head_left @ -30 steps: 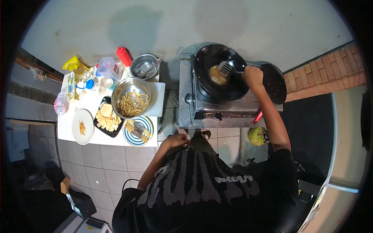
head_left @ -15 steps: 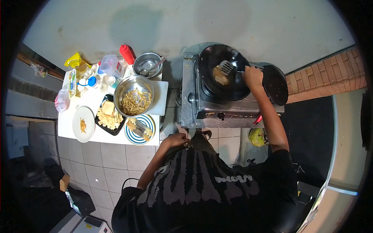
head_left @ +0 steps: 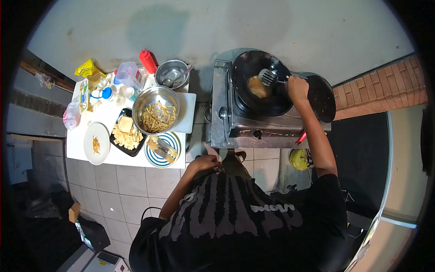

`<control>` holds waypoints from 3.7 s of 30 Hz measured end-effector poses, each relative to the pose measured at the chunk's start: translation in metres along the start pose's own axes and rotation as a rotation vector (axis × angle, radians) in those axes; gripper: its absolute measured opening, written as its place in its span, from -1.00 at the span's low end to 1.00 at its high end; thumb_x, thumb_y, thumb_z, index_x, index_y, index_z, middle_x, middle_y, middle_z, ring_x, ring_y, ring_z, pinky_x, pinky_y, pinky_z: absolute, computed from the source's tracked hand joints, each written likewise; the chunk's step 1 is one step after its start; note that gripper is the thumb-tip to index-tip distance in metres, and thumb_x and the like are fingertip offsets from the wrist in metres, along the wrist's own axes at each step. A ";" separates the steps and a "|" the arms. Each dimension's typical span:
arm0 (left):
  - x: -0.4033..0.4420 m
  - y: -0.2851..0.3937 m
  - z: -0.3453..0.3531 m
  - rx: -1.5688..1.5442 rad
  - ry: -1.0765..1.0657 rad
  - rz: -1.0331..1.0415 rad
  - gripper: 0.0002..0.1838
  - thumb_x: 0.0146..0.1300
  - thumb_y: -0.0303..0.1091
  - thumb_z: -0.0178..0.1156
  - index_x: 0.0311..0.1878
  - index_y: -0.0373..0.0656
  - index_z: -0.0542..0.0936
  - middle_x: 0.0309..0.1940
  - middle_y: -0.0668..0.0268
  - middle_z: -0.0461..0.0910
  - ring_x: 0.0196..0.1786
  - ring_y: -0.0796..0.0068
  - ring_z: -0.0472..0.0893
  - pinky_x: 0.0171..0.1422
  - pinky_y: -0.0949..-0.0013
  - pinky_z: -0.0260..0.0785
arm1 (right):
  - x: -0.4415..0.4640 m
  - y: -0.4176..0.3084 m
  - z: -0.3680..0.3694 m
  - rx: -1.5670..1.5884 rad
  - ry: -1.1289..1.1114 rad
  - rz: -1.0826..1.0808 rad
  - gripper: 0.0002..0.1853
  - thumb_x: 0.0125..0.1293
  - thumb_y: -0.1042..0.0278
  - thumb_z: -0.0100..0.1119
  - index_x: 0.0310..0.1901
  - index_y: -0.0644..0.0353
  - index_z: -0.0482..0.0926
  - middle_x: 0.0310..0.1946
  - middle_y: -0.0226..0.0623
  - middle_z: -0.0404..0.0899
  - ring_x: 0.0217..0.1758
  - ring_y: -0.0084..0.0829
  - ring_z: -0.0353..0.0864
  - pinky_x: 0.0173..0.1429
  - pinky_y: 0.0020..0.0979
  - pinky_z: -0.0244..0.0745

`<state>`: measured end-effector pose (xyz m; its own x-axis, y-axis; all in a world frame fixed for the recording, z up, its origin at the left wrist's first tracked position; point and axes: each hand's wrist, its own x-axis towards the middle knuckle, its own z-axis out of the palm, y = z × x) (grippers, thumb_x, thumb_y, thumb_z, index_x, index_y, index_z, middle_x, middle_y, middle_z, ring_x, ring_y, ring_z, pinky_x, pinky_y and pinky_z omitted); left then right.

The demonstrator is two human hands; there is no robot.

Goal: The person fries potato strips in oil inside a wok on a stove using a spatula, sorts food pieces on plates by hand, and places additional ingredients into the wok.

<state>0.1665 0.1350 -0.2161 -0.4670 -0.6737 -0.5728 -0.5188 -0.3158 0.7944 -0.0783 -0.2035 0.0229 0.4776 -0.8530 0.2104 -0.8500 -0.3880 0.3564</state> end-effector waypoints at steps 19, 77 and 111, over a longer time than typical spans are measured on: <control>0.001 -0.003 0.003 -0.059 0.126 0.072 -0.41 0.21 0.21 0.07 -0.27 -0.24 0.64 -0.22 0.06 0.62 -0.12 0.11 0.61 -0.01 0.23 0.39 | -0.037 -0.026 0.000 0.145 -0.004 0.002 -0.70 0.15 0.06 0.26 -0.46 0.16 0.63 -0.51 -0.08 0.62 -0.41 -0.04 0.65 -0.30 -0.11 0.56; 0.014 0.028 0.020 -0.022 0.209 -0.074 -0.49 0.24 0.12 0.07 -0.16 -0.20 0.63 -0.13 0.05 0.63 -0.01 0.13 0.59 0.08 0.26 0.38 | -0.088 0.038 -0.065 0.792 -0.237 -0.063 -0.67 0.14 0.12 0.32 -0.21 0.24 0.70 -0.42 0.05 0.63 -0.31 -0.06 0.67 -0.19 -0.24 0.49; -0.341 -0.059 0.092 -0.609 1.305 -0.052 -0.79 0.31 -0.24 0.15 -0.11 -0.13 0.61 -0.63 0.52 0.28 -0.51 0.69 0.22 -0.42 0.50 0.09 | -0.104 -0.362 -0.216 1.167 -0.259 -0.595 -0.66 0.11 0.18 0.37 -0.28 0.36 0.66 -0.48 -0.05 0.64 -0.45 -0.31 0.62 -0.27 -0.35 0.44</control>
<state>0.2904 0.4454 -0.0865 0.6920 -0.6664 -0.2776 0.0216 -0.3652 0.9307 0.2275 0.1012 0.0688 0.8944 -0.4416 0.0717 -0.2815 -0.6802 -0.6769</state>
